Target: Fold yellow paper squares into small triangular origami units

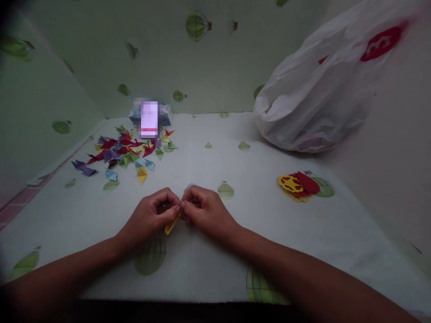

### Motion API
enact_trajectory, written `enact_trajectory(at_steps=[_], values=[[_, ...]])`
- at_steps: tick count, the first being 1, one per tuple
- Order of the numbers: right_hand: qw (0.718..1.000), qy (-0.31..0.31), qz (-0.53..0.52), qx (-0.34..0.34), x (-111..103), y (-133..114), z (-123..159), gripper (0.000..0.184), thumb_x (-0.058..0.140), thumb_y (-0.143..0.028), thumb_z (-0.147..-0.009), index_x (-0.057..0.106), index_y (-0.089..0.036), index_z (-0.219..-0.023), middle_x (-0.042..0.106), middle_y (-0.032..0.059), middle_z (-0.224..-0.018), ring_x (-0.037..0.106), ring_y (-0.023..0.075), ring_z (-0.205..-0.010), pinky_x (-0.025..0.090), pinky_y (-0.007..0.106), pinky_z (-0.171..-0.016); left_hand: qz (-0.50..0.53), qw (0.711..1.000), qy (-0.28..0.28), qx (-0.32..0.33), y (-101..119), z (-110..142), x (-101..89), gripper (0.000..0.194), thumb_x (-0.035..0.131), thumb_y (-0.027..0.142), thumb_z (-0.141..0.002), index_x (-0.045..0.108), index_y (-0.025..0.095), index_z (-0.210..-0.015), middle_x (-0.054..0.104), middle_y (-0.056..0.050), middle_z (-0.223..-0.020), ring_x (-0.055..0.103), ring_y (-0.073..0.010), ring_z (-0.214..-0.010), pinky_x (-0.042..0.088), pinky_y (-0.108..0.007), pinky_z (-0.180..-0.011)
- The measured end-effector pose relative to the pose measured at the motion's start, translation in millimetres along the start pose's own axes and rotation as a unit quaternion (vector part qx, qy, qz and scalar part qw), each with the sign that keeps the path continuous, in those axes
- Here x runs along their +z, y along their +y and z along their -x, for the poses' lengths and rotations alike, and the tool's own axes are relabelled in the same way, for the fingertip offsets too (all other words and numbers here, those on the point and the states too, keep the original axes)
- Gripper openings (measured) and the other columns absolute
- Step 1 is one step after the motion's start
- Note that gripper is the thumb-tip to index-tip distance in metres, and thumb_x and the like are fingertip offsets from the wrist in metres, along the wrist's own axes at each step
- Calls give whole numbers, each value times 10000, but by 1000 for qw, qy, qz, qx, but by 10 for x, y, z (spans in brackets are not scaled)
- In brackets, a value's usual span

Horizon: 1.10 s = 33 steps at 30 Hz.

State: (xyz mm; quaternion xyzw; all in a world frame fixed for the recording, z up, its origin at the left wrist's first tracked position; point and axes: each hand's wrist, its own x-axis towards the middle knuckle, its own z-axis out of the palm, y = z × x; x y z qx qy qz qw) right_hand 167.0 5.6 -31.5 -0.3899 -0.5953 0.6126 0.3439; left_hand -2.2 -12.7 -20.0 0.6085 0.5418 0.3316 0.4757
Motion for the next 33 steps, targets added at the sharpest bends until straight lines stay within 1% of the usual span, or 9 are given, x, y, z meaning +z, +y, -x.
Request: enact_trajectory(at_steps=[4, 8, 12, 14, 18, 20, 24, 28, 33], values=[[999, 4, 35, -17, -12, -2, 3, 125, 554, -228, -845, 518, -184, -734, 538, -35, -608, 527, 97, -519, 402, 235, -507, -1, 1000, -7, -3, 19, -5, -17, 124, 602, 267, -792, 582, 161, -729, 572, -5, -722, 507, -124, -651, 411, -242, -575], [1000, -12, 15, -15, -29, -1, 7, 151, 530, -264, -882, 524, -180, -756, 549, -30, -627, 534, 95, -519, 410, 237, -512, 1, 1000, -11, -14, 34, -15, -21, 132, 613, 276, -790, 578, 163, -730, 561, 3, -703, 490, -122, -629, 401, -243, -562], [1000, -2, 6, -14, -22, -15, 7, 177, 588, -267, -850, 508, -188, -713, 534, -43, -597, 524, 92, -497, 392, 227, -483, -12, 1000, -10, 6, 24, -13, -29, 149, 623, 285, -805, 598, 158, -732, 569, -10, -747, 515, -137, -677, 416, -258, -602], [1000, 17, -6, -8, -16, -36, 8, 181, 586, -268, -851, 503, -193, -709, 543, -46, -583, 515, 89, -475, 392, 227, -476, 11, 1000, -8, 18, 14, -5, -44, 169, 594, 324, -857, 634, 164, -823, 595, -26, -826, 555, -159, -764, 440, -269, -660], [994, 88, -63, 6, -18, -61, -4, 195, 582, -324, -864, 506, -198, -737, 581, -39, -603, 538, 93, -479, 432, 235, -497, 74, 995, 58, 25, -22, 10, -69, 301, 461, 425, -960, 601, 217, -1124, 586, -37, -1009, 558, -166, -873, 473, -280, -750], [989, 119, -83, 3, -25, -51, -16, 210, 602, -339, -855, 506, -194, -738, 606, -29, -624, 557, 93, -504, 454, 238, -530, 91, 992, 79, 45, -46, 8, -58, 324, 531, 420, -925, 559, 228, -1184, 556, -39, -1047, 550, -168, -901, 482, -282, -773], [980, 151, -130, -11, -21, -21, -22, 240, 649, -370, -833, 507, -193, -752, 646, -16, -685, 576, 90, -524, 481, 247, -567, 107, 991, 59, 53, -85, -11, 15, 516, 747, 323, -759, 522, 244, -1217, 527, -7, -928, 550, -157, -809, 490, -261, -695], [978, 132, -162, -16, 24, -18, 12, 253, 682, -380, -815, 518, -193, -773, 668, -9, -719, 615, 102, -556, 511, 265, -606, 143, 987, 59, 44, -90, -21, 65, 394, 703, 306, -812, 554, 227, -1167, 570, -10, -920, 594, -154, -817, 503, -271, -724], [979, 86, -183, 8, 93, -12, 49, 272, 697, -400, -801, 518, -196, -788, 689, -2, -745, 637, 107, -563, 535, 282, -621, 141, 985, 83, 45, -58, -31, 17, 320, 674, 327, -839, 593, 200, -1122, 643, -4, -850, 599, -142, -758, 501, -258, -706]])
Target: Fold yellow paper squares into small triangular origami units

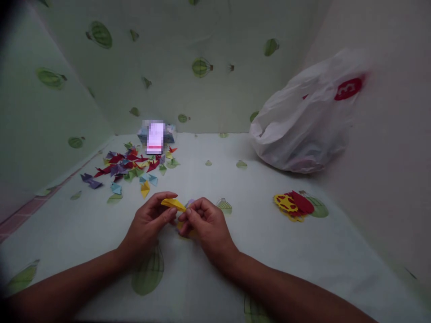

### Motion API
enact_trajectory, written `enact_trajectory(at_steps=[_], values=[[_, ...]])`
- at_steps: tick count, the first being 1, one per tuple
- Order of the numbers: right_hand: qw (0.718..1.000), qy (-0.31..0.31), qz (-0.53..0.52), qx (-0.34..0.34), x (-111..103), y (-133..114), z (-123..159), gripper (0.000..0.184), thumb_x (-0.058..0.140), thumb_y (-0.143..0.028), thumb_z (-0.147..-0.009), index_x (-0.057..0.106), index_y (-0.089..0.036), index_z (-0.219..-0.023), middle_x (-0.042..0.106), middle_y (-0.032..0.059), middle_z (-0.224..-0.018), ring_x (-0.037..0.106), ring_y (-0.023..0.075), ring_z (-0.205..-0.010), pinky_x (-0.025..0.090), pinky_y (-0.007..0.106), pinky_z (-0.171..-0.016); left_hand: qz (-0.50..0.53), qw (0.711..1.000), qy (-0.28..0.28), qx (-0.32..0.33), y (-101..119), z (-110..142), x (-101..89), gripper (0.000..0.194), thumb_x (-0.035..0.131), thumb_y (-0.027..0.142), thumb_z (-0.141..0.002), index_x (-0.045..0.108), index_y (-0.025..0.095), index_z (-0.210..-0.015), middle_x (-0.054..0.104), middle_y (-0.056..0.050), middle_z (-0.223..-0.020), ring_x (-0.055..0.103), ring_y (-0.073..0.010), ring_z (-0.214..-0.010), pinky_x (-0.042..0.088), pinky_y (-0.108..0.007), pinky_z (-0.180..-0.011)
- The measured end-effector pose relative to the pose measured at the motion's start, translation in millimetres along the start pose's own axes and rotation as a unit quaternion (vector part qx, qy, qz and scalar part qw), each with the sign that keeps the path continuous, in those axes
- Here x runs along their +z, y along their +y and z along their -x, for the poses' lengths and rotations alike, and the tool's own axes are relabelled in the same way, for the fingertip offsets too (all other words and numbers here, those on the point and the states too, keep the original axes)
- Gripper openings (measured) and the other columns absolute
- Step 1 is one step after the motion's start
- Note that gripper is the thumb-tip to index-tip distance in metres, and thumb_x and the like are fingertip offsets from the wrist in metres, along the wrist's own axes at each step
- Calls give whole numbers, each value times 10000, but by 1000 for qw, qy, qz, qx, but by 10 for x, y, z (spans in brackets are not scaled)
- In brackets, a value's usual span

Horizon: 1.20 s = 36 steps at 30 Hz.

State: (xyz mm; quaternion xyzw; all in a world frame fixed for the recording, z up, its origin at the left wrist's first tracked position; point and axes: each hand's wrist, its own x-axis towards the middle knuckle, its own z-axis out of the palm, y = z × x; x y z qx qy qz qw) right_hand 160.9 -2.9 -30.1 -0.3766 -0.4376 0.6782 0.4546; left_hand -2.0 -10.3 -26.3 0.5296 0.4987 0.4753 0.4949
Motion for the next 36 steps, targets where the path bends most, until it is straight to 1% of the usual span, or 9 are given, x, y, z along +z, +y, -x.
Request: enact_trajectory(at_steps=[5, 12, 15, 18, 20, 22, 26, 31, 36], values=[[999, -40, 18, -1, 21, 39, 0, 259, 690, -383, -803, 528, -190, -741, 688, 5, -746, 632, 109, -560, 527, 283, -616, 5, 1000, 8, -7, 42, -14, -18, 306, 650, 313, -841, 619, 181, -1116, 652, -1, -791, 614, -142, -709, 512, -276, -709], [990, -96, 103, -2, 3, 14, 21, 217, 625, -351, -848, 555, -173, -744, 648, 7, -707, 607, 104, -550, 478, 261, -590, 20, 1000, -7, -21, 45, -57, -45, 218, 693, 269, -780, 666, 162, -968, 642, 1, -768, 588, -122, -683, 491, -251, -659], [992, -58, 112, -20, -30, 3, 14, 251, 617, -408, -864, 514, -192, -791, 586, -29, -664, 547, 92, -506, 442, 236, -509, 25, 998, -35, -45, 63, -70, -65, 190, 702, 241, -756, 661, 154, -921, 651, -2, -781, 574, -109, -669, 480, -239, -649], [988, -12, 141, -62, -64, 12, -10, 221, 658, -370, -848, 509, -206, -846, 536, -54, -655, 514, 90, -528, 414, 218, -491, 12, 995, -71, -63, 79, -65, -66, 168, 691, 224, -756, 661, 147, -902, 639, 2, -757, 552, -100, -644, 458, -233, -624], [983, -23, 166, -71, -74, 22, -24, 180, 674, -314, -833, 536, -199, -836, 560, -38, -682, 542, 98, -578, 432, 224, -531, 7, 993, -99, -71, 72, -56, -59, 155, 681, 225, -766, 659, 142, -894, 628, 1, -744, 545, -101, -643, 449, -234, -618], [983, -38, 172, -54, -71, 26, -30, 147, 645, -291, -845, 544, -192, -804, 579, -31, -652, 552, 102, -562, 436, 233, -534, 14, 991, -113, -73, 49, -49, -50, 169, 679, 241, -783, 645, 144, -918, 610, 5, -739, 544, -103, -649, 449, -236, -617], [988, -27, 154, -20, -43, 12, -26, 146, 616, -280, -849, 524, -192, -778, 585, -39, -559, 549, 102, -499, 418, 227, -500, 30, 994, -88, -58, -9, -42, -41, 235, 695, 266, -800, 584, 177, -987, 569, 29, -742, 549, -106, -666, 468, -233, -617], [990, -14, 143, -6, -29, 3, -29, 155, 628, -278, -828, 519, -186, -768, 596, -41, -573, 565, 92, -490, 428, 219, -499, 26, 994, -75, -70, -25, -45, -36, 204, 705, 281, -798, 558, 171, -884, 611, 7, -770, 589, -121, -699, 504, -246, -637], [991, -10, 137, -4, -33, 11, -31, 161, 619, -287, -830, 514, -185, -764, 598, -43, -575, 554, 81, -468, 404, 204, -463, 22, 996, -50, -63, -22, -32, -24, 190, 702, 268, -798, 570, 168, -891, 606, 12, -787, 582, -113, -705, 505, -236, -641]])
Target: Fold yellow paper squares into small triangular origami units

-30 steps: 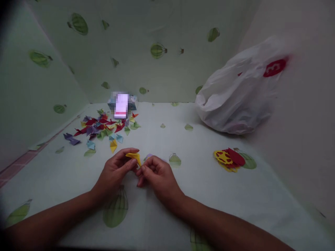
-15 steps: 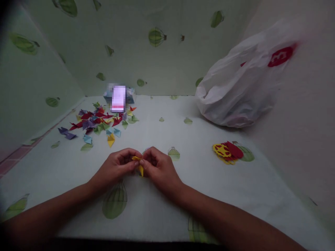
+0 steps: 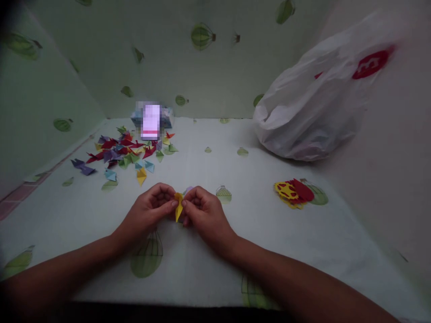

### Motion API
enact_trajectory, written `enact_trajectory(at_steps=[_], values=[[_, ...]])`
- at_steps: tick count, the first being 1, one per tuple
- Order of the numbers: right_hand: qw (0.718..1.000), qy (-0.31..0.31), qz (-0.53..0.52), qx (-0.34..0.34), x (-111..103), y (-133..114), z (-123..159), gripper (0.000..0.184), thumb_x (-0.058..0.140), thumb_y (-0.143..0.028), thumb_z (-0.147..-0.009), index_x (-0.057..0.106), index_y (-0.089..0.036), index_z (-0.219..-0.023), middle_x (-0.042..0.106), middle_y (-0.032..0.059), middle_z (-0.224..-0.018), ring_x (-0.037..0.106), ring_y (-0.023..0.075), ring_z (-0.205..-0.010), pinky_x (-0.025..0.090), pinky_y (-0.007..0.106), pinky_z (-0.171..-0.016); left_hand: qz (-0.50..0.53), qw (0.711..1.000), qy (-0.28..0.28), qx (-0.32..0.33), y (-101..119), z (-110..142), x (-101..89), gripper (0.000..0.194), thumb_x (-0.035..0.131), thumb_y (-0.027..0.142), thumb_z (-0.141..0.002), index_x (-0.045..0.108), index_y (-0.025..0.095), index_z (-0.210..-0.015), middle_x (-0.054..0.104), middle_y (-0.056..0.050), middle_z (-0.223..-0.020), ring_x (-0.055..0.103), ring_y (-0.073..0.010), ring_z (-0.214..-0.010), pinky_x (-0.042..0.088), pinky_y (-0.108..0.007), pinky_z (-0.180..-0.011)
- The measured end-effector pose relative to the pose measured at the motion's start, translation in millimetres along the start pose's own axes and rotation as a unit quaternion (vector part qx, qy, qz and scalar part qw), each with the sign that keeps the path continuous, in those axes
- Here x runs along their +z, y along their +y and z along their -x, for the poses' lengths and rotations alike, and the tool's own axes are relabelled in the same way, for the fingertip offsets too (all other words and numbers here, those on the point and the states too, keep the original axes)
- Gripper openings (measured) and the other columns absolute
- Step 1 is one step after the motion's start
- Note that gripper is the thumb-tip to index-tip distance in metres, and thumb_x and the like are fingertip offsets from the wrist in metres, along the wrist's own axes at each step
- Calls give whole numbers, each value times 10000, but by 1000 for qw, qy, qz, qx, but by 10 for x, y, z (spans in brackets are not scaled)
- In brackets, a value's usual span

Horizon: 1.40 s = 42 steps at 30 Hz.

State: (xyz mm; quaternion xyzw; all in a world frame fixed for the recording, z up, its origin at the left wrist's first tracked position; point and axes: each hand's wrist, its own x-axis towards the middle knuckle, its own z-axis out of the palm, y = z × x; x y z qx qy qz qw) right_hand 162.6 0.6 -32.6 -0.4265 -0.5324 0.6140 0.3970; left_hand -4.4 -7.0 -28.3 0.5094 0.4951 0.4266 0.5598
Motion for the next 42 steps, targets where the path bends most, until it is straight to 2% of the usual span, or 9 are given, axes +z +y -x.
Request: enact_trajectory(at_steps=[4, 10, 20, 28, 33, 42], values=[[1000, 5, -25, 4, 3, 9, -4, 171, 619, -311, -832, 512, -191, -770, 595, -46, -564, 541, 80, -457, 384, 202, -437, 8, 999, 30, 9, 12, 14, 10, 210, 718, 239, -779, 561, 178, -905, 596, 18, -829, 586, -109, -729, 511, -235, -658], [999, -1, -48, 1, 3, 21, -14, 204, 642, -337, -830, 515, -188, -774, 622, -28, -595, 574, 90, -507, 419, 210, -473, 19, 1000, -6, -10, 26, 17, 13, 171, 700, 266, -801, 585, 163, -876, 642, 6, -791, 620, -123, -724, 514, -253, -681], [999, -21, -42, -5, -2, 33, -8, 189, 623, -318, -856, 505, -191, -778, 622, -31, -610, 554, 82, -495, 402, 218, -472, 10, 1000, 3, -16, 38, 21, 11, 179, 706, 292, -805, 601, 149, -827, 626, 14, -736, 590, -109, -671, 477, -233, -635], [997, -19, -73, 3, -7, 3, -2, 173, 628, -317, -841, 519, -190, -795, 632, -29, -606, 583, 94, -534, 448, 232, -533, 46, 999, -13, -8, 47, 35, 15, 150, 678, 279, -835, 627, 153, -898, 651, 4, -811, 606, -114, -737, 491, -238, -696], [996, -28, -84, 3, -11, 28, -17, 198, 649, -338, -833, 519, -194, -793, 638, -25, -626, 587, 98, -536, 453, 240, -535, 24, 1000, -18, -8, 26, 12, 7, 146, 664, 288, -850, 620, 150, -866, 639, 7, -771, 592, -114, -717, 480, -242, -689], [997, -39, -73, -3, 1, 47, -10, 188, 647, -319, -844, 523, -187, -795, 642, -23, -654, 576, 88, -531, 424, 225, -505, -28, 1000, 7, 8, 14, 16, 4, 158, 656, 305, -840, 605, 157, -821, 606, 12, -743, 562, -118, -676, 453, -246, -637]])
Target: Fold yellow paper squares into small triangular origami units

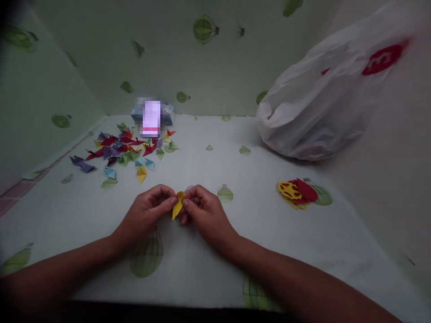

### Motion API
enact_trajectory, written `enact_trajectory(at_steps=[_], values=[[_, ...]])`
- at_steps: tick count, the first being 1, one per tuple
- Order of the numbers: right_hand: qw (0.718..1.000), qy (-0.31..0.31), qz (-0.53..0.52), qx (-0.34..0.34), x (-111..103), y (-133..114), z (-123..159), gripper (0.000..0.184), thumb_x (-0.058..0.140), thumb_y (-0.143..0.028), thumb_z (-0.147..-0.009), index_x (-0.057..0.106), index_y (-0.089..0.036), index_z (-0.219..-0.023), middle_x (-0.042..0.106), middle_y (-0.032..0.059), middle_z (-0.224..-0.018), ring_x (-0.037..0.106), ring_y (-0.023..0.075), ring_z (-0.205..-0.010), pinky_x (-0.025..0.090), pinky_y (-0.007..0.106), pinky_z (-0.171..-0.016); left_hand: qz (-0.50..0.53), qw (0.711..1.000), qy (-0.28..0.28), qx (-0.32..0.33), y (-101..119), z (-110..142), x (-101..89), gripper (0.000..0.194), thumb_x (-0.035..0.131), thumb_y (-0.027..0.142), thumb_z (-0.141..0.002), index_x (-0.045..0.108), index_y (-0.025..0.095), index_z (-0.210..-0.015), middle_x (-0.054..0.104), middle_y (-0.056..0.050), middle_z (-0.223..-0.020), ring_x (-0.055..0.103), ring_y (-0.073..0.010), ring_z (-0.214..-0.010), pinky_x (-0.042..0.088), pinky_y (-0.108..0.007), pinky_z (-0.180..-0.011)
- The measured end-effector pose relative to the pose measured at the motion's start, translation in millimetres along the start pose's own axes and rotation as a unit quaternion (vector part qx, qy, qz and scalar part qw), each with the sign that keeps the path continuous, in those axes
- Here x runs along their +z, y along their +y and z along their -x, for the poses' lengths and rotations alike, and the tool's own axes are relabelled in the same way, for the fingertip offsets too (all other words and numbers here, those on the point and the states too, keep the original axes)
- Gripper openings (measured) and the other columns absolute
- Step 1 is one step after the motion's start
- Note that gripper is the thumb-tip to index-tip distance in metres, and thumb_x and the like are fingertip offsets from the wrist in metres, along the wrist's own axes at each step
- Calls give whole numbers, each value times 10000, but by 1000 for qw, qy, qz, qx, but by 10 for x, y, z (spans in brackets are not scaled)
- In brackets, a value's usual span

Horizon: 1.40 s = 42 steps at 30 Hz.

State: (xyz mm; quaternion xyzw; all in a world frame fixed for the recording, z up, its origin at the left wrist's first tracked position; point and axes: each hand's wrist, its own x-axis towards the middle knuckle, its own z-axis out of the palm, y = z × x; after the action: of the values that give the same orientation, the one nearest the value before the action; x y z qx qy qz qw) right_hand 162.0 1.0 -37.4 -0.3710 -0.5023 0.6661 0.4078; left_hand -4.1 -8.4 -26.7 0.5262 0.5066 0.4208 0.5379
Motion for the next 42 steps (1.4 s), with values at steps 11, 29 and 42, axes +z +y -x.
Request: enact_trajectory(at_steps=[11, 29, 42], values=[[1000, -10, -3, 10, -11, -9, -10, 189, 678, -311, -816, 532, -191, -807, 645, -21, -655, 584, 97, -539, 450, 238, -533, 3, 1000, 7, -1, 18, 18, 4, 153, 680, 299, -810, 617, 160, -812, 634, 2, -735, 602, -130, -660, 476, -247, -617], [999, -12, 30, 10, -8, -36, -3, 252, 649, -398, -843, 522, -194, -765, 574, -50, -560, 489, 78, -458, 356, 217, -458, -92, 993, 7, 70, 72, 10, -30, 156, 655, 298, -831, 617, 171, -750, 593, -23, -840, 574, -159, -783, 468, -278, -725], [995, -58, -49, 64, -39, -49, 11, 270, 675, -390, -850, 533, -179, -760, 586, -47, -586, 512, 64, -428, 368, 198, -441, 69, 993, -96, -21, 22, -24, -56, 229, 677, 374, -834, 570, 172, -850, 636, -12, -751, 609, -159, -722, 466, -297, -711]])
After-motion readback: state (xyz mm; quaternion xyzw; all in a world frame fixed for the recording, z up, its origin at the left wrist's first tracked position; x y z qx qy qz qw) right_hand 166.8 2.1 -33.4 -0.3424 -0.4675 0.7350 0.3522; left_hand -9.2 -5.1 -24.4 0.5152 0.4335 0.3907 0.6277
